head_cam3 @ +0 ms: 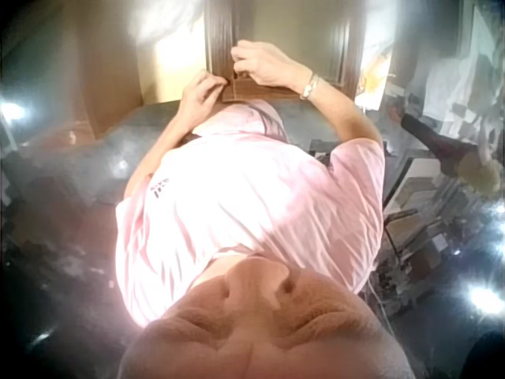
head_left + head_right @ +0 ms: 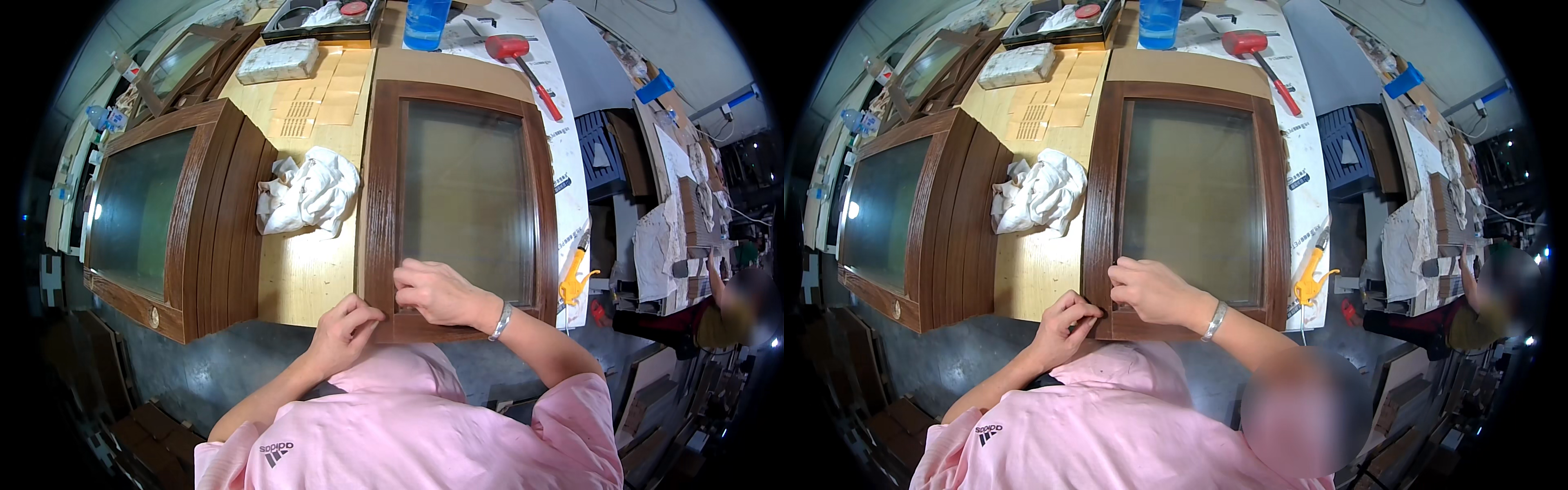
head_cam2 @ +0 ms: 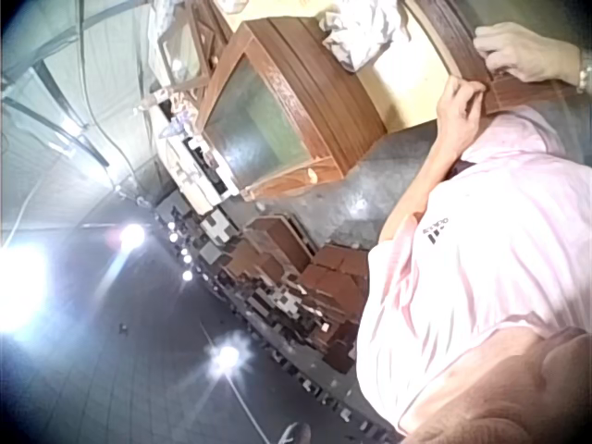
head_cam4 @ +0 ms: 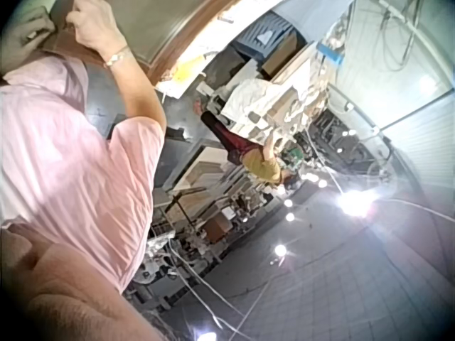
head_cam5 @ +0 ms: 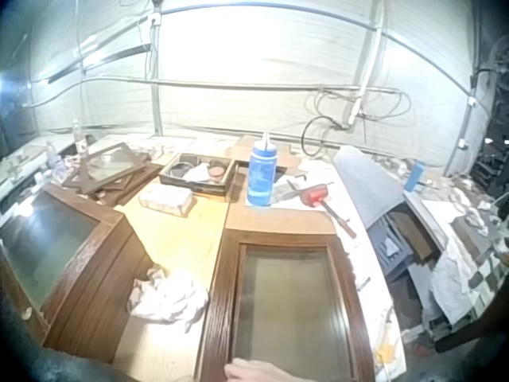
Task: The person cleans and finishes wooden window frames in a workshop. They wipe the frames with a cloth, sand the edges with a sanding block, and apply a finish using a small brush. The person handles multiple frames, moving them around the workbench to access different sides.
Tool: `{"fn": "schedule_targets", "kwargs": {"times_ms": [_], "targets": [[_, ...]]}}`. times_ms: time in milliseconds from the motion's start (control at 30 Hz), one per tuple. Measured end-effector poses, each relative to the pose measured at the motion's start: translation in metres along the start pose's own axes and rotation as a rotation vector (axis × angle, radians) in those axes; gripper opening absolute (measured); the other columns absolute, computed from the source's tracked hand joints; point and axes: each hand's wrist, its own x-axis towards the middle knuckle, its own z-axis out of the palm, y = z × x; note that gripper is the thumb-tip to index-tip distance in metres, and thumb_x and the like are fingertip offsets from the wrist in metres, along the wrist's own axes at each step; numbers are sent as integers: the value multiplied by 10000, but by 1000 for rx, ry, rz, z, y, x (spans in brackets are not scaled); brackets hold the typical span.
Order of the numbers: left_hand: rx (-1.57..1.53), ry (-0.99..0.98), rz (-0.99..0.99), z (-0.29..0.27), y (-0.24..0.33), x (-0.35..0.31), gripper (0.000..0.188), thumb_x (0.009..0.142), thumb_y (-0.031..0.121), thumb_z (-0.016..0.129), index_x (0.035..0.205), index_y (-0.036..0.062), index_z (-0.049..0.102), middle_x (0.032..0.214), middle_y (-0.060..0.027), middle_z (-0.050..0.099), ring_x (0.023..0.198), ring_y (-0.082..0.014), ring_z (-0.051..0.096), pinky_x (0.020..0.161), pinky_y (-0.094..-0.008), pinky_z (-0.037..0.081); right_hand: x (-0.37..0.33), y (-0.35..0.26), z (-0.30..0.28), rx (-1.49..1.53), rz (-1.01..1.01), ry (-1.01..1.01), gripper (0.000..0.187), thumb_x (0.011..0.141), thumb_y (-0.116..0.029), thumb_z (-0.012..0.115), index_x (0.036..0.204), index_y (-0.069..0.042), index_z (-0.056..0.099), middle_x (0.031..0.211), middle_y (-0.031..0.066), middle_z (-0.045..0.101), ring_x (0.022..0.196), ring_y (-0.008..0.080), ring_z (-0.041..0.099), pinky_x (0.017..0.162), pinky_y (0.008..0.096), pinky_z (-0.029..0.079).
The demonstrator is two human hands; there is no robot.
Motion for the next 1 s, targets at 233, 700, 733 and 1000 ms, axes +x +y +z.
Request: {"fn": "schedule_targets", "kwargs": {"times_ms": [233,700,733,1000], "targets": [[9,-1,-5,0,2,1,146,840,-47,645,959,27,688,848,-82,559,717,-177,566,611,-272,473,5,-8,-2,-145,-38,-110,69,714,-52,617,772,-60,580,840,65,506,842,238,529,687,339,477],[-9,2,-6,0,1,1,135,846,-41,645,954,27,687,853,-78,562,717,-171,562,615,-268,470,-9,-6,-15,61,163,-103,93,764,-19,587,822,-70,535,861,78,462,874,274,485,692,368,447],[-5,-4,-13,0,1,0,137,846,-40,647,957,28,688,855,-78,563,721,-173,567,619,-267,473,-10,-8,-19,87,195,-91,98,766,-6,591,824,-64,537,857,79,458,870,279,482,694,364,447],[-123,13,-103,-12,18,10,117,871,2,647,983,-10,681,905,-81,597,779,-156,607,661,-265,510,4,-22,-56,709,553,397,35,883,-27,563,873,-59,553,846,11,512,814,133,516,694,277,433]]}}
